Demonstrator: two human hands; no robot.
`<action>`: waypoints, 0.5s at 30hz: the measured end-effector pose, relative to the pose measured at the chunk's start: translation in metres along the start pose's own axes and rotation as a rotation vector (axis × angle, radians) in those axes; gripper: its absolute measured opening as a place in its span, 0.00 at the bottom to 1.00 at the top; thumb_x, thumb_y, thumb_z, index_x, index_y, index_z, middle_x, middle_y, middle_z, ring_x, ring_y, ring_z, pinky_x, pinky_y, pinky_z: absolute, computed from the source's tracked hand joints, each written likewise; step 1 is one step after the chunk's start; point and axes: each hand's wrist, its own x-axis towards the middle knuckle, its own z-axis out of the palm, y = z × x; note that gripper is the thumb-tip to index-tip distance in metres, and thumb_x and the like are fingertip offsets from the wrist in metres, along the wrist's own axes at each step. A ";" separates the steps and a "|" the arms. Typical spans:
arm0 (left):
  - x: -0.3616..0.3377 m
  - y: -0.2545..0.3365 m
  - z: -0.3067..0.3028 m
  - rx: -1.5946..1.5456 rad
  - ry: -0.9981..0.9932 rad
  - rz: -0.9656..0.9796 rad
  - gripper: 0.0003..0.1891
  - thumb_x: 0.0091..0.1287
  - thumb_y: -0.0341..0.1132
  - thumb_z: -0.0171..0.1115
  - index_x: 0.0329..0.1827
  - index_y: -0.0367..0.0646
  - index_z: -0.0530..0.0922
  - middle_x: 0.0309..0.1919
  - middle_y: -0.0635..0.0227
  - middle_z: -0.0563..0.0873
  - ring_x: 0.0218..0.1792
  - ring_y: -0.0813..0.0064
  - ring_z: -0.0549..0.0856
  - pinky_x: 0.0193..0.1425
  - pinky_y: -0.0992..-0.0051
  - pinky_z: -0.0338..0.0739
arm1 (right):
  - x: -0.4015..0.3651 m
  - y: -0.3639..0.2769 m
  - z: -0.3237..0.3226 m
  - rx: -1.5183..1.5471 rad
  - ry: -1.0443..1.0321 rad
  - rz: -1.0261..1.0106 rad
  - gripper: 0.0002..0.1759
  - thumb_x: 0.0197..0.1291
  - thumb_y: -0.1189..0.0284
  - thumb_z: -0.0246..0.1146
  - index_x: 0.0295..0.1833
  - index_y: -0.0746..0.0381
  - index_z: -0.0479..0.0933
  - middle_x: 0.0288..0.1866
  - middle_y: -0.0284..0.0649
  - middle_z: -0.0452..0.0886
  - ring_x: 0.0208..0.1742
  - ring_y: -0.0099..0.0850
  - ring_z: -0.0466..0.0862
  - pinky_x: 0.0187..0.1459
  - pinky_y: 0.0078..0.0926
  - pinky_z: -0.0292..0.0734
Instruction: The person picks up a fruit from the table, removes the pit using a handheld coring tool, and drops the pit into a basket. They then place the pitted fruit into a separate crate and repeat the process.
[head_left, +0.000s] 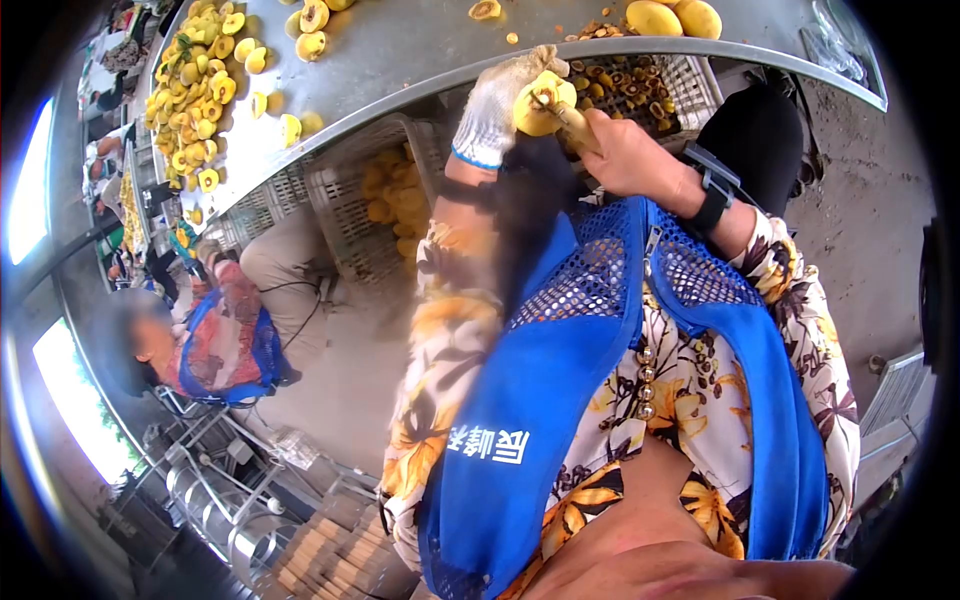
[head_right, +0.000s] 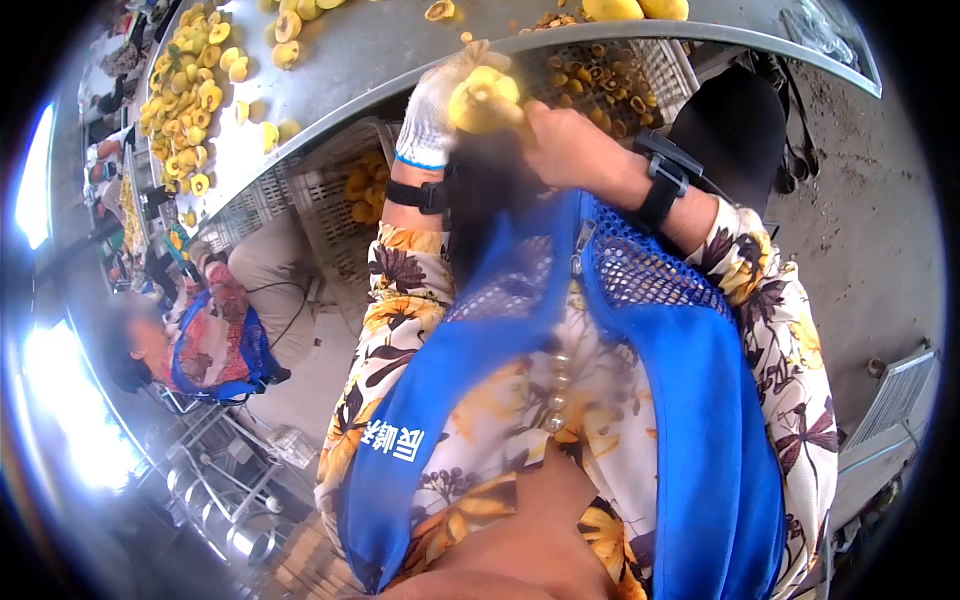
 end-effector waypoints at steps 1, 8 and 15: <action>-0.001 0.009 0.002 -0.173 0.067 -0.111 0.17 0.67 0.43 0.56 0.45 0.36 0.79 0.38 0.66 0.85 0.37 0.75 0.84 0.42 0.75 0.79 | 0.001 -0.002 -0.001 0.054 -0.018 0.047 0.12 0.58 0.71 0.58 0.40 0.70 0.67 0.27 0.61 0.76 0.33 0.58 0.78 0.33 0.45 0.74; -0.001 0.039 0.039 -0.591 0.515 -0.151 0.17 0.68 0.47 0.57 0.39 0.39 0.76 0.28 0.65 0.81 0.26 0.74 0.81 0.31 0.75 0.78 | 0.002 -0.013 0.007 0.190 0.161 0.060 0.13 0.58 0.68 0.61 0.39 0.68 0.70 0.25 0.47 0.77 0.27 0.34 0.79 0.31 0.32 0.73; 0.010 0.006 0.030 -1.103 0.344 -0.410 0.13 0.68 0.40 0.55 0.39 0.37 0.74 0.27 0.57 0.81 0.27 0.66 0.82 0.28 0.68 0.79 | 0.001 -0.015 0.016 0.409 0.063 0.199 0.11 0.58 0.69 0.58 0.38 0.68 0.71 0.23 0.39 0.75 0.25 0.26 0.76 0.29 0.27 0.72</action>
